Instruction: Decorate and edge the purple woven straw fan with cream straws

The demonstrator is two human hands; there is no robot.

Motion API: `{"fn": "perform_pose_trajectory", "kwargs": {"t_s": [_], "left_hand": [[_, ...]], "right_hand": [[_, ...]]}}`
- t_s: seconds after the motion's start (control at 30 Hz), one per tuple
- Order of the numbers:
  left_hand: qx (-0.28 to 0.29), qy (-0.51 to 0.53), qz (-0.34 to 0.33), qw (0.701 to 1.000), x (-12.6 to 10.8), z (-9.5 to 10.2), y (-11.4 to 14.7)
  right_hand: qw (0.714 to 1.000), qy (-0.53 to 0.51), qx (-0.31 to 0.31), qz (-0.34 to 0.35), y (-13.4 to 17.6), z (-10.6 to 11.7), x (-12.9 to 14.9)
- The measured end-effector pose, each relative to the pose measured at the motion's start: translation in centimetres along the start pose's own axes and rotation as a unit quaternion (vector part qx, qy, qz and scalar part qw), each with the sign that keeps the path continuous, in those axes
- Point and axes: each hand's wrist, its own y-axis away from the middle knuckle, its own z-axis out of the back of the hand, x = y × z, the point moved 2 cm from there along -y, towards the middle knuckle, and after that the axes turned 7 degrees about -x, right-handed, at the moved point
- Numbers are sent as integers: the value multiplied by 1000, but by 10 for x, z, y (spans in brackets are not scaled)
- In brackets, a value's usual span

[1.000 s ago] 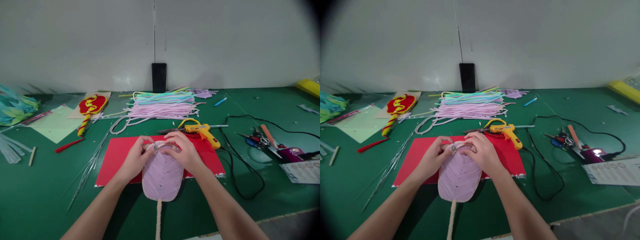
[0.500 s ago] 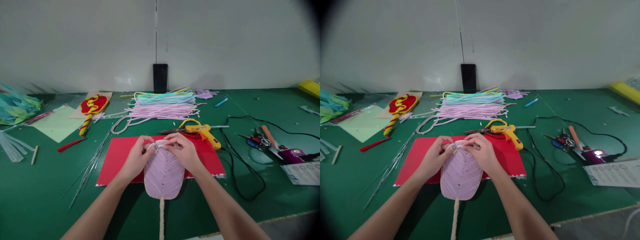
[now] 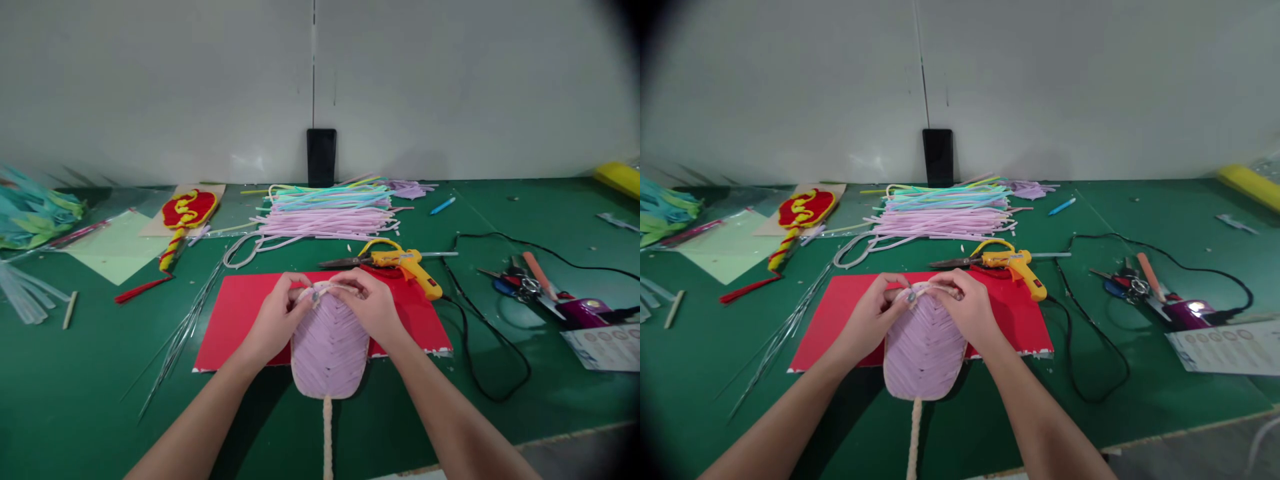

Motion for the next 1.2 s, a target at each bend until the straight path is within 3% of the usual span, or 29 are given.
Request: {"fn": "perform_pose_trajectory", "kwargs": {"t_s": [0.27, 0.47, 0.57, 0.67, 0.83, 0.9, 1.0, 1.1, 1.2], "left_hand": [[-28, 1, 15, 1000, 3, 0, -2], [-46, 14, 23, 999, 10, 4, -8], [-22, 4, 16, 1000, 11, 3, -9], [-34, -54, -13, 998, 9, 4, -9], [-71, -238, -85, 965, 8, 9, -8], [-87, -277, -110, 951, 10, 10, -8], [-101, -275, -141, 946, 14, 9, -9], [-88, -261, -150, 949, 18, 7, -8], [-73, -270, -162, 946, 18, 10, -5]], "right_hand": [[994, -15, -4, -107, -6, 6, 0], [986, -7, 48, -160, -6, 9, -5], [986, 14, 46, -157, -6, 10, -10], [988, 63, 43, -134, -6, 9, -13], [985, 174, -10, 15, -6, 11, -6], [965, 231, -84, 94, -8, 23, -2], [897, 353, -221, 146, -13, 55, -2], [833, 469, -283, 81, -18, 92, -10], [822, 513, -243, -42, -18, 115, -25]]}}
